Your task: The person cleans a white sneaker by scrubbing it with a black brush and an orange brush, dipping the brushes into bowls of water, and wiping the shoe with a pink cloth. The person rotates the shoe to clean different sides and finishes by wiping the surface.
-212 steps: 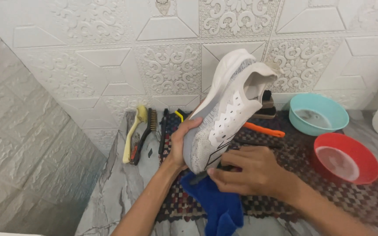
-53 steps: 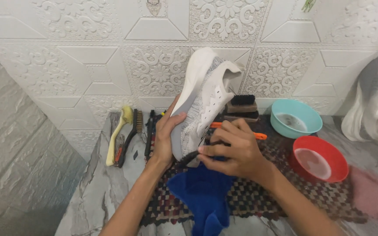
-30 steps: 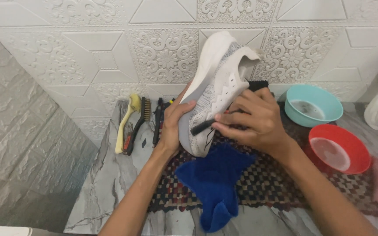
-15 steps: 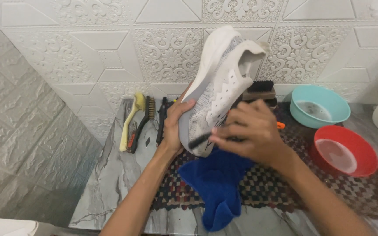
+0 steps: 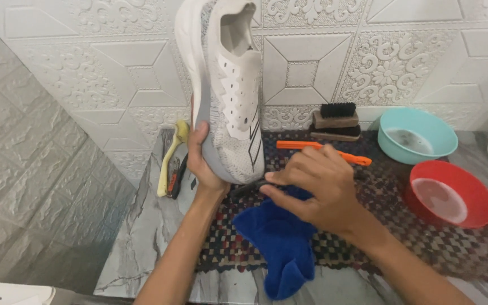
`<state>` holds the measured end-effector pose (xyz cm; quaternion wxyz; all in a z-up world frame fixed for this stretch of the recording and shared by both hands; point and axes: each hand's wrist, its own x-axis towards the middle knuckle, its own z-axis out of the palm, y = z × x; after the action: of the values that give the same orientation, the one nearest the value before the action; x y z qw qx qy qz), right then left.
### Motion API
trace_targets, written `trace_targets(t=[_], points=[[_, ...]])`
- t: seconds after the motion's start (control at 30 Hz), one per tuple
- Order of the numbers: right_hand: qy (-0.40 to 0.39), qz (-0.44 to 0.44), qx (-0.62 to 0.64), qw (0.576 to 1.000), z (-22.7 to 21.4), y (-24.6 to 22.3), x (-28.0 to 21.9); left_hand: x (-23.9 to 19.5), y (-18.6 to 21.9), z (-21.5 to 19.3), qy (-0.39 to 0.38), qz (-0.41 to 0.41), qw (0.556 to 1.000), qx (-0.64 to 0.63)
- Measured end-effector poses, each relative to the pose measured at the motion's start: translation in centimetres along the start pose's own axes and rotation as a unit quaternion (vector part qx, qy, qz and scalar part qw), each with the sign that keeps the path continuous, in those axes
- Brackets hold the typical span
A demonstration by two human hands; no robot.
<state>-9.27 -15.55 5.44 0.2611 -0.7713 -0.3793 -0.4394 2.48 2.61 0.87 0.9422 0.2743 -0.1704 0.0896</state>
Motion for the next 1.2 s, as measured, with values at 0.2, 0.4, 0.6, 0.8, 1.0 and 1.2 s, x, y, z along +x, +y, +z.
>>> trace_targets(t=[0.2, 0.4, 0.6, 0.8, 1.0, 1.2], points=[[0.048, 0.034, -0.066, 0.996, 0.7, 2.6, -1.9, -0.7, -0.8, -0.6, 0.003, 0.099, 0.994, -0.037], [0.065, 0.069, -0.012, 0.995, 0.8, 0.2, -1.6, -0.5, -0.5, -0.8, -0.002, 0.117, 0.993, -0.02], [0.007, 0.02, -0.204, 0.979, -0.1, 6.6, -4.0, 1.3, -1.8, -4.1, 0.009, 0.084, 0.994, -0.074], [-0.212, 0.329, -0.164, 0.906, -1.8, 7.7, -3.9, 1.0, -1.1, -3.4, 0.01, 0.062, 0.996, -0.065], [-0.313, 0.33, -0.182, 0.872, -0.6, 9.1, -4.8, 0.8, 0.1, -1.5, 0.039, 0.044, 0.997, -0.042], [-0.326, 0.291, -0.194, 0.878, 0.0, 11.7, -6.6, 0.6, 0.2, -1.0, 0.06, 0.041, 0.997, -0.036]])
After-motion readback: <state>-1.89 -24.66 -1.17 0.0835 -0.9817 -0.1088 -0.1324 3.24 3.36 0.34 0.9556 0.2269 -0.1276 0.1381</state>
